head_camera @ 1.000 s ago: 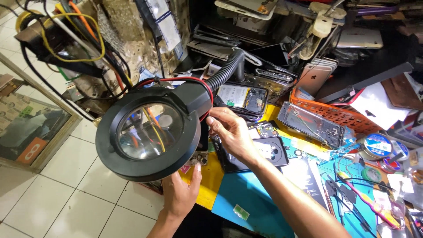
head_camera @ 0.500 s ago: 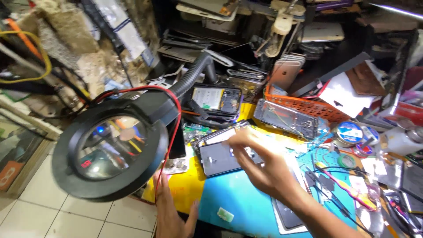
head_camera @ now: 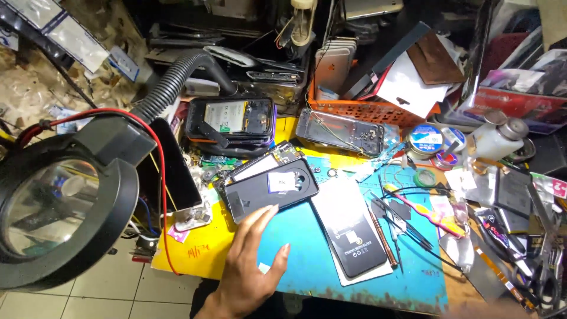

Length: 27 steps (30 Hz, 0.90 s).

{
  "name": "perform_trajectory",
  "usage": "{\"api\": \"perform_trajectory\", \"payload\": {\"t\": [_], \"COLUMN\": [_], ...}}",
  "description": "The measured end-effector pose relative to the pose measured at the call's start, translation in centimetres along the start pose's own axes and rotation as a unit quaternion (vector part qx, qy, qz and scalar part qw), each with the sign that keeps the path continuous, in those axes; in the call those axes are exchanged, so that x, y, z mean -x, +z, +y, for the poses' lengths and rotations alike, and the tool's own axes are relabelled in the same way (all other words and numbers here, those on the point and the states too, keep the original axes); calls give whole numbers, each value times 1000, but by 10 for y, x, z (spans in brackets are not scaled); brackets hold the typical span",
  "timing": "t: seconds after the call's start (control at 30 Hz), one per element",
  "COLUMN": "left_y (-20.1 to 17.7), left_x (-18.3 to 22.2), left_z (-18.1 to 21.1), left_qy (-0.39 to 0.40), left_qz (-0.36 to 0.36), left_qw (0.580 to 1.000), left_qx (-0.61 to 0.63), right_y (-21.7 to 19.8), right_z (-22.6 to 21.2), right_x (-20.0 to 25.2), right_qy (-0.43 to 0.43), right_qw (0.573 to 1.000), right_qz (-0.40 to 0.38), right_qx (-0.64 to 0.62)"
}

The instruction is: The person is inspecting a phone screen assembly and a smartphone at a repair workbench, likely preparing for housing assembly.

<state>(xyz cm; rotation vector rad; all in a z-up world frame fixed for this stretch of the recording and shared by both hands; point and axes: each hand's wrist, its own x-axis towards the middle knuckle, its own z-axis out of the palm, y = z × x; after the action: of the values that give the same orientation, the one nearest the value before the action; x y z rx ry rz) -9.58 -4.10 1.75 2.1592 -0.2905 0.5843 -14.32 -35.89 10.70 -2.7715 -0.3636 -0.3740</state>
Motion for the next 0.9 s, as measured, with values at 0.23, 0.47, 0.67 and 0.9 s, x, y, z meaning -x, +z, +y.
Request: {"api": "perform_trajectory", "payload": {"t": [0.23, 0.47, 0.67, 0.9], "left_y": [23, 41, 49, 72], "left_x": [-25, -30, -37, -51], "left_z": [14, 13, 11, 49], "left_qy": [-106, -182, -299, -374], "left_qz": [-231, -229, -263, -166], "left_qw": [963, 943, 884, 710], "left_qx": [93, 158, 246, 574], "right_y": [136, 150, 117, 99], "right_z": [-22, -17, -18, -39], "right_x": [-68, -69, -74, -71], "right_qy": [-11, 33, 150, 83], "right_qw": [992, 994, 986, 989], "right_qz": [7, 8, -60, 120], "right_qx": [129, 109, 28, -18]}}
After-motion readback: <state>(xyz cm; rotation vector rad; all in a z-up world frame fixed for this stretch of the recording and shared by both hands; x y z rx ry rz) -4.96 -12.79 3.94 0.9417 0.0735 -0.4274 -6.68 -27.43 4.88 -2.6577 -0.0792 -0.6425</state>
